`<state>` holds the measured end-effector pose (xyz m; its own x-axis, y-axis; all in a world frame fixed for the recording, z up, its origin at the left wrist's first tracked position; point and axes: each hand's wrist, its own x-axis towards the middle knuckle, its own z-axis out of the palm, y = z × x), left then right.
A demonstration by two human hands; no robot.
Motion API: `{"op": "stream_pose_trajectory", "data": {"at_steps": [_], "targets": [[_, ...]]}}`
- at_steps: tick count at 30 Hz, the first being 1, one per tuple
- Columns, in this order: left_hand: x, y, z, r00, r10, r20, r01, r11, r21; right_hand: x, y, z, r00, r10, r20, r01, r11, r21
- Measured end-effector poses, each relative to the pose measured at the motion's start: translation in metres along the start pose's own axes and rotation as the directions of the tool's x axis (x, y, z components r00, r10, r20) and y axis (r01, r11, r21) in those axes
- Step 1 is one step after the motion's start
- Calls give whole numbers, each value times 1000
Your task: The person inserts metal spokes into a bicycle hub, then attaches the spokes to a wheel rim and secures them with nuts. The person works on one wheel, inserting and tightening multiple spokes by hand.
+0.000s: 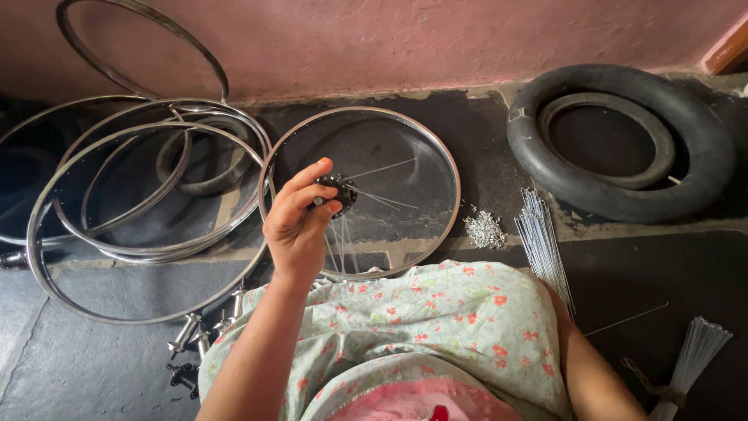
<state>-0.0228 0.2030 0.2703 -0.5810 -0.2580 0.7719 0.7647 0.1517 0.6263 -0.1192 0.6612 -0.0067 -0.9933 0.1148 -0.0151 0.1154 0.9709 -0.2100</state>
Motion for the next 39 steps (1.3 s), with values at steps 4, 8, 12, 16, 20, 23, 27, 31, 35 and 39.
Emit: {"op": "stream_pose_trajectory", "data": {"at_steps": [4, 8, 12, 16, 20, 23, 27, 31, 35, 39], "targets": [[1, -1, 3, 1000, -18, -3, 17, 1000, -19, 1, 14, 0, 977, -56, -206, 64, 997, 31], [3, -2, 6, 999, -36, -2, 36, 999, -23, 3, 38, -10, 896, -74, -437, 67, 997, -32], [4, -2, 7, 1000, -23, 1, 23, 1000, -18, 1, 47, -10, 943, 187, -275, -168, 981, 94], [4, -3, 6, 1000, -30, 8, 30, 999, -36, 3, 47, -5, 932, 278, -232, -236, 952, 193], [5, -2, 6, 998, -53, 19, 53, 997, -52, 6, 55, -3, 906, 358, -227, -338, 933, 125], [8, 4, 5, 999, -18, 38, 18, 1000, -1, -3, 66, -5, 868, 447, -217, -367, 871, 327], [11, 11, 4, 997, 2, 76, -8, 997, 78, -22, 74, -20, 863, 256, -434, 61, 802, 594], [17, 12, 5, 996, 5, 88, -15, 994, 113, -39, 57, -81, 943, 227, -243, 129, 425, 896], [20, 11, 7, 996, -52, 68, 45, 995, 90, -73, 16, -160, 961, -80, -265, 275, 185, 943], [15, 16, 3, 993, -86, 87, 76, 990, 115, -99, -37, -195, 916, -226, -331, 341, 4, 940]]}}
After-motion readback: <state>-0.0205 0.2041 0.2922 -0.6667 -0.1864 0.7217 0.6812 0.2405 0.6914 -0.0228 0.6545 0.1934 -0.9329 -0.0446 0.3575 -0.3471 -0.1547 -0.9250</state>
